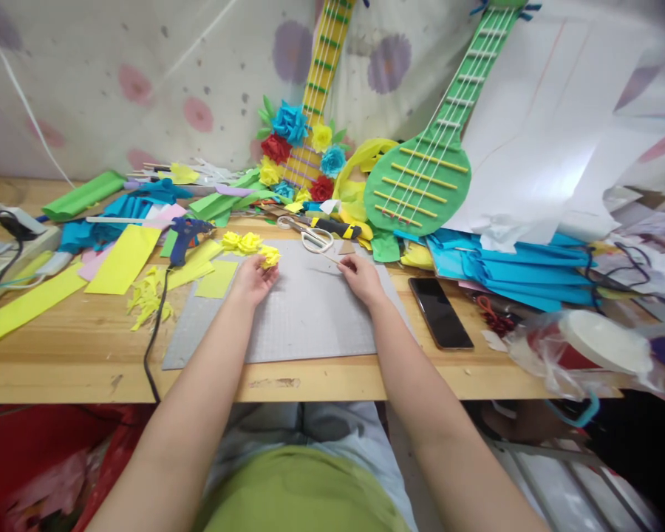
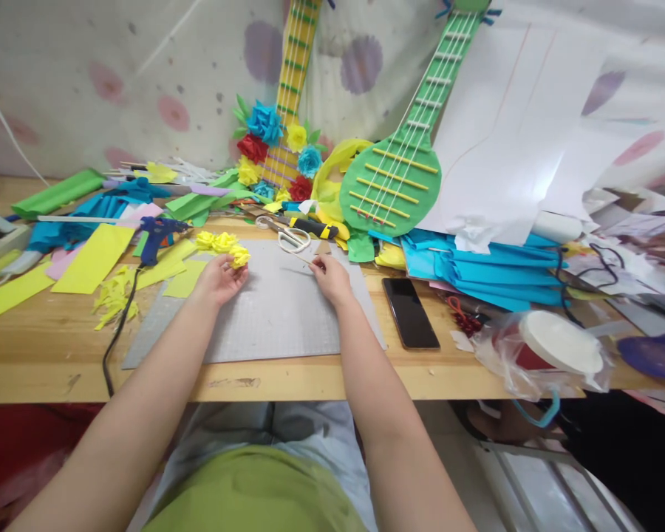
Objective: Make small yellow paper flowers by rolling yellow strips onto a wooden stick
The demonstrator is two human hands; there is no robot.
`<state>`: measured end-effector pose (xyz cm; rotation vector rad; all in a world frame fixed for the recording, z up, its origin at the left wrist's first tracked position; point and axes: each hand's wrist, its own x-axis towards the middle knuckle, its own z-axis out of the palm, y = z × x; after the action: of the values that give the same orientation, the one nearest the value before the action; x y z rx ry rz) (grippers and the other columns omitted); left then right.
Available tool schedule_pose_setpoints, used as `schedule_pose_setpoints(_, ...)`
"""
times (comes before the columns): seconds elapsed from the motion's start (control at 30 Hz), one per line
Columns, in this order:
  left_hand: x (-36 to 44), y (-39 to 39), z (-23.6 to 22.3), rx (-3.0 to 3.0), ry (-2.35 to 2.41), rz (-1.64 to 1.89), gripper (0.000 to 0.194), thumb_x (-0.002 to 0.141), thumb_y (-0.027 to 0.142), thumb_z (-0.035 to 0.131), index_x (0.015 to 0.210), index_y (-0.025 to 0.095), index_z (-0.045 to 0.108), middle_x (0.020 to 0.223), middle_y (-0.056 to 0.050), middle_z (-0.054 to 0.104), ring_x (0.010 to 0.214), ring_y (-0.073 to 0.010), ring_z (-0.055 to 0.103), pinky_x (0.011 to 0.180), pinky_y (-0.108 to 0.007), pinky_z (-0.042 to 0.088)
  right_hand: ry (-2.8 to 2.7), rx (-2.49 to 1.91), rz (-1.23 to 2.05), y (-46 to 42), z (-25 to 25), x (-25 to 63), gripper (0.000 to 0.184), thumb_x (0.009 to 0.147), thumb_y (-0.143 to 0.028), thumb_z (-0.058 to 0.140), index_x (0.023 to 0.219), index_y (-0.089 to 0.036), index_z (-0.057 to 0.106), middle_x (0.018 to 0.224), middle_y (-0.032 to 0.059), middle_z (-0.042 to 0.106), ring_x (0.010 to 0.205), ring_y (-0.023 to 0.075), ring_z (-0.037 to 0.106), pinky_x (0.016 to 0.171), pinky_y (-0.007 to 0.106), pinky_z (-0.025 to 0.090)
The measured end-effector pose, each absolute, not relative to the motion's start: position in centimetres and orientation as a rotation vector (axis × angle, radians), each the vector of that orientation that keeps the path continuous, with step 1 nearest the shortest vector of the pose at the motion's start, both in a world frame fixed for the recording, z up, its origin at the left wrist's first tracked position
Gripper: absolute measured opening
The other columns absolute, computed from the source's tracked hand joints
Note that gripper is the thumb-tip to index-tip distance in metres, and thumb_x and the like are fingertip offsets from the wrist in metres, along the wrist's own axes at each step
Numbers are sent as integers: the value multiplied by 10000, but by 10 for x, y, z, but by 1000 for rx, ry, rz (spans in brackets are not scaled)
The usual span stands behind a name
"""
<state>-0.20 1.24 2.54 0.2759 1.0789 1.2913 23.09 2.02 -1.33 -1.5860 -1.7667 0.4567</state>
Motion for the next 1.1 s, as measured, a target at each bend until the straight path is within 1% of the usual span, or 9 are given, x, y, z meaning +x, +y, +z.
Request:
schedule_pose_setpoints(0.13, 7, 22, 23, 539, 1258, 1303, 161, 615, 109, 494, 775, 129, 490, 717, -31, 557, 584, -79, 532, 587, -219, 481, -1750, -1603, 507, 20, -16, 229, 132, 732, -307, 506, 759, -201, 580, 732, -4, 592, 658, 131, 504, 622, 253, 367)
schedule_pose_setpoints(0.27, 10, 24, 13, 1256, 1580, 1531, 423, 562, 138, 596, 947, 164, 421, 870, -44, 555, 802, -139, 561, 746, -291, 473, -1706, -1617, 507, 20, -16, 229, 141, 728, -320, 509, 759, -204, 583, 743, -3, 606, 659, 133, 510, 619, 256, 367)
schedule_pose_setpoints(0.3, 9, 22, 10, 1491, 1604, 1552, 441, 578, 146, 587, 980, 170, 406, 907, -53, 557, 856, -154, 555, 782, -310, 463, -1699, -1617, 513, 21, -16, 230, 144, 728, -323, 510, 760, -204, 584, 746, -2, 608, 660, 134, 513, 617, 256, 368)
schedule_pose_setpoints(0.47, -2, 13, -1, 2428, 1523, 1430, 383, 644, 104, 504, 1005, 182, 404, 969, -70, 568, 988, -190, 508, 900, -367, 400, -1684, -1617, 517, 22, -17, 231, 151, 725, -328, 514, 768, -204, 589, 753, 1, 612, 664, 136, 519, 613, 258, 372)
schedule_pose_setpoints(0.63, -12, 13, -1, 2771, 1339, 1386, 384, 654, 36, 445, 1003, 190, 406, 968, -73, 556, 1007, -183, 493, 900, -359, 408, -1679, -1610, 519, 23, -19, 230, 147, 727, -333, 512, 761, -209, 584, 747, -7, 610, 657, 131, 517, 618, 256, 375)
schedule_pose_setpoints(0.77, -16, 15, -2, 2793, 1304, 1322, 389, 654, 39, 442, 1009, 193, 408, 966, -73, 556, 1010, -185, 498, 909, -371, 401, -1670, -1629, 517, 23, -19, 230, 147, 724, -338, 515, 757, -212, 582, 740, -7, 609, 651, 132, 515, 621, 260, 376)
schedule_pose_setpoints(0.87, -12, 13, -2, 2603, 1430, 1339, 381, 651, 94, 484, 1012, 188, 406, 973, -78, 555, 986, -198, 516, 896, -382, 407, -1668, -1626, 520, 22, -19, 230, 152, 721, -339, 514, 766, -213, 584, 752, -1, 612, 666, 138, 519, 629, 265, 381)
schedule_pose_setpoints(1.0, 4, 12, 4, 1915, 1696, 1482, 492, 625, 155, 541, 1084, 171, 362, 993, -86, 535, 885, -176, 553, 816, -342, 460, -1672, -1628, 520, 21, -18, 230, 154, 719, -338, 508, 763, -213, 586, 750, -1, 615, 662, 139, 522, 620, 266, 378)
schedule_pose_setpoints(1.1, 15, 19, 11, 1268, 1769, 1365, 497, 587, 168, 579, 1046, 163, 388, 977, -87, 529, 748, -143, 575, 690, -305, 501, -1672, -1627, 521, 21, -18, 230, 158, 719, -342, 505, 762, -213, 586, 758, -1, 618, 663, 140, 523, 615, 265, 377)
